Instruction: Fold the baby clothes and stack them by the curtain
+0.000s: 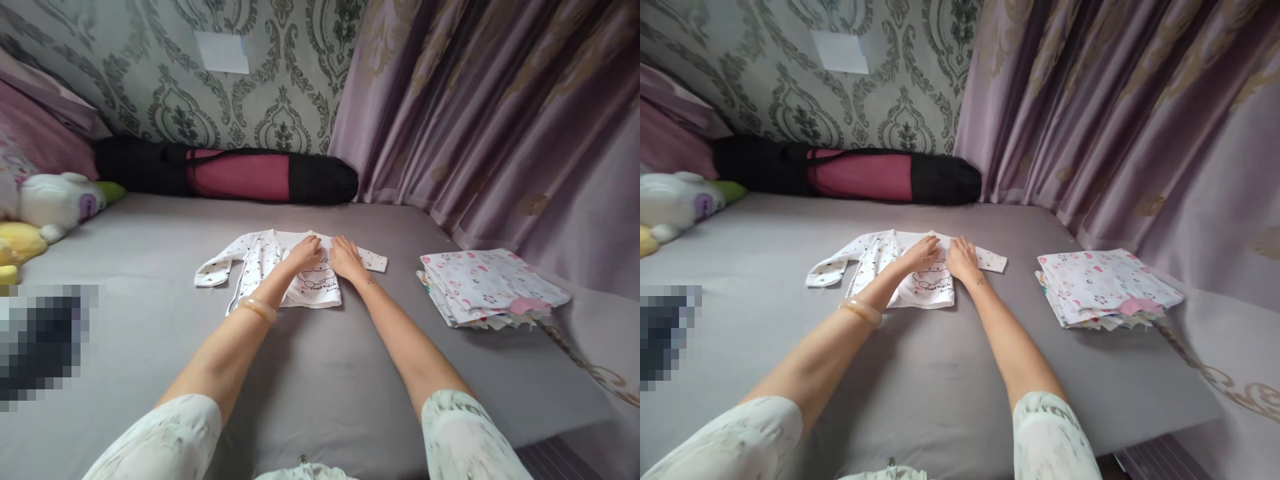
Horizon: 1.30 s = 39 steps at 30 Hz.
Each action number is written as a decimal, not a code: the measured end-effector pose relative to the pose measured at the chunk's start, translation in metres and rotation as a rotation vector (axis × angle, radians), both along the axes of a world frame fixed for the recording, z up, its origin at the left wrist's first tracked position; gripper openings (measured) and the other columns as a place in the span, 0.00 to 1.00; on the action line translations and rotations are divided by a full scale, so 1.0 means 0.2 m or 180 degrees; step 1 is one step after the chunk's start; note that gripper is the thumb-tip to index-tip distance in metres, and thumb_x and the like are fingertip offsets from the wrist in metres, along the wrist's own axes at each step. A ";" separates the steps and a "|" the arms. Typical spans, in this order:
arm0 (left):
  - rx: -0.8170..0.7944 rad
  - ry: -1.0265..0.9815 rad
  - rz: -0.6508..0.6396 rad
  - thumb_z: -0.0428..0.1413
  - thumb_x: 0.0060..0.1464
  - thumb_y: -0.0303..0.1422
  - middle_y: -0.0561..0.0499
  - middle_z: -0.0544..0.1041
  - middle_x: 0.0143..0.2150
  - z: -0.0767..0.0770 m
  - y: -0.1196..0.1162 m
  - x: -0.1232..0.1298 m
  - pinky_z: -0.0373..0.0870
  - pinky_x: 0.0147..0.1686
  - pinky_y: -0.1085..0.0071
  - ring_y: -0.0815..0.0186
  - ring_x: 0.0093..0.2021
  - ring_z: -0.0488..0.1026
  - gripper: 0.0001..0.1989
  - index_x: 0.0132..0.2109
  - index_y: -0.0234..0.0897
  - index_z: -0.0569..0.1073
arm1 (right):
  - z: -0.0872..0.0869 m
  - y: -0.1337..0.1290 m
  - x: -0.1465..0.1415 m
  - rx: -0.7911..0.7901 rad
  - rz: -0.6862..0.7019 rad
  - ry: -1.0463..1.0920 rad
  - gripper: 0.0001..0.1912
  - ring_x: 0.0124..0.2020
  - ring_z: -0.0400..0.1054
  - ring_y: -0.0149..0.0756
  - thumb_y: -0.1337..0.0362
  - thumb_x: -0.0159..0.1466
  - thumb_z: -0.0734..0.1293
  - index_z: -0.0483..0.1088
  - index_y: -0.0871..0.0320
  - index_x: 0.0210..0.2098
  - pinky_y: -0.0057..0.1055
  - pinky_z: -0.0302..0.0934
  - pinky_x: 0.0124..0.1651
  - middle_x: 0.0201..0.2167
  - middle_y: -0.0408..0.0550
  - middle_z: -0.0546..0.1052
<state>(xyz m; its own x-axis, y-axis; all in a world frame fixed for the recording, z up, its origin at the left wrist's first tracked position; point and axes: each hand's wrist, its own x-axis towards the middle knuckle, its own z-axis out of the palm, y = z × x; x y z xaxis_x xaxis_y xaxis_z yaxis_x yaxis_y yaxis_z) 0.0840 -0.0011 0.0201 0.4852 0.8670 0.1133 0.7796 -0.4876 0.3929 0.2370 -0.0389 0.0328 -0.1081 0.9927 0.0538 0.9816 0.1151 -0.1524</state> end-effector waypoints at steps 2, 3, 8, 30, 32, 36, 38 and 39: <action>-0.0033 -0.0071 0.0108 0.46 0.62 0.31 0.37 0.69 0.61 0.02 -0.06 -0.11 0.61 0.61 0.66 0.57 0.62 0.66 0.20 0.58 0.29 0.69 | 0.00 0.06 -0.12 -0.0135 0.0245 0.0094 0.27 0.71 0.43 0.42 0.64 0.71 0.49 0.55 0.66 0.67 0.40 0.35 0.70 0.69 0.56 0.55; -0.0070 -0.0098 0.0213 0.47 0.61 0.30 0.38 0.71 0.60 0.04 -0.09 -0.18 0.63 0.59 0.67 0.57 0.60 0.68 0.19 0.57 0.30 0.70 | -0.01 0.09 -0.17 -0.0209 0.0290 0.0119 0.28 0.71 0.41 0.42 0.62 0.71 0.49 0.53 0.67 0.67 0.39 0.34 0.70 0.70 0.56 0.54; -0.0287 -0.0360 0.0970 0.48 0.60 0.31 0.42 0.76 0.55 0.12 -0.22 -0.48 0.67 0.55 0.66 0.57 0.55 0.72 0.18 0.55 0.34 0.72 | -0.05 0.20 -0.30 -0.0522 0.0116 0.0193 0.34 0.72 0.36 0.44 0.54 0.72 0.46 0.45 0.72 0.70 0.39 0.32 0.70 0.72 0.59 0.46; -0.0984 -0.0721 0.2954 0.60 0.46 0.44 0.46 0.78 0.35 0.08 -0.28 -1.12 0.70 0.33 0.67 0.56 0.35 0.77 0.19 0.44 0.38 0.74 | 0.06 0.23 -0.63 -0.0115 0.0145 0.0134 0.21 0.58 0.63 0.49 0.59 0.68 0.56 0.74 0.60 0.50 0.38 0.56 0.57 0.54 0.59 0.72; -0.1106 -0.0629 0.2923 0.61 0.44 0.45 0.49 0.76 0.28 0.07 -0.28 -1.12 0.69 0.30 0.68 0.57 0.32 0.76 0.17 0.38 0.39 0.74 | 0.06 0.24 -0.66 -0.0329 0.0051 0.0165 0.19 0.56 0.65 0.50 0.58 0.66 0.60 0.75 0.59 0.49 0.37 0.60 0.54 0.53 0.58 0.74; -0.1251 -0.0513 0.2945 0.62 0.40 0.39 0.53 0.73 0.22 0.05 -0.27 -1.11 0.66 0.24 0.70 0.60 0.27 0.74 0.12 0.32 0.40 0.72 | 0.06 0.27 -0.66 -0.0683 0.0146 0.0204 0.17 0.51 0.70 0.48 0.64 0.63 0.60 0.77 0.57 0.45 0.33 0.62 0.47 0.48 0.54 0.78; -0.1314 -0.0498 0.2993 0.63 0.38 0.35 0.54 0.72 0.22 0.05 -0.27 -1.11 0.66 0.24 0.71 0.60 0.27 0.74 0.11 0.32 0.40 0.71 | 0.07 0.28 -0.66 -0.0674 0.0228 0.0158 0.18 0.51 0.71 0.47 0.67 0.62 0.60 0.77 0.57 0.46 0.33 0.62 0.47 0.48 0.54 0.78; -0.1339 -0.0501 0.3005 0.62 0.37 0.32 0.54 0.72 0.22 0.06 -0.27 -1.10 0.66 0.25 0.71 0.59 0.28 0.74 0.11 0.31 0.40 0.71 | 0.07 0.28 -0.65 -0.0600 0.0226 0.0109 0.18 0.52 0.70 0.48 0.68 0.61 0.60 0.77 0.58 0.47 0.34 0.62 0.49 0.48 0.55 0.78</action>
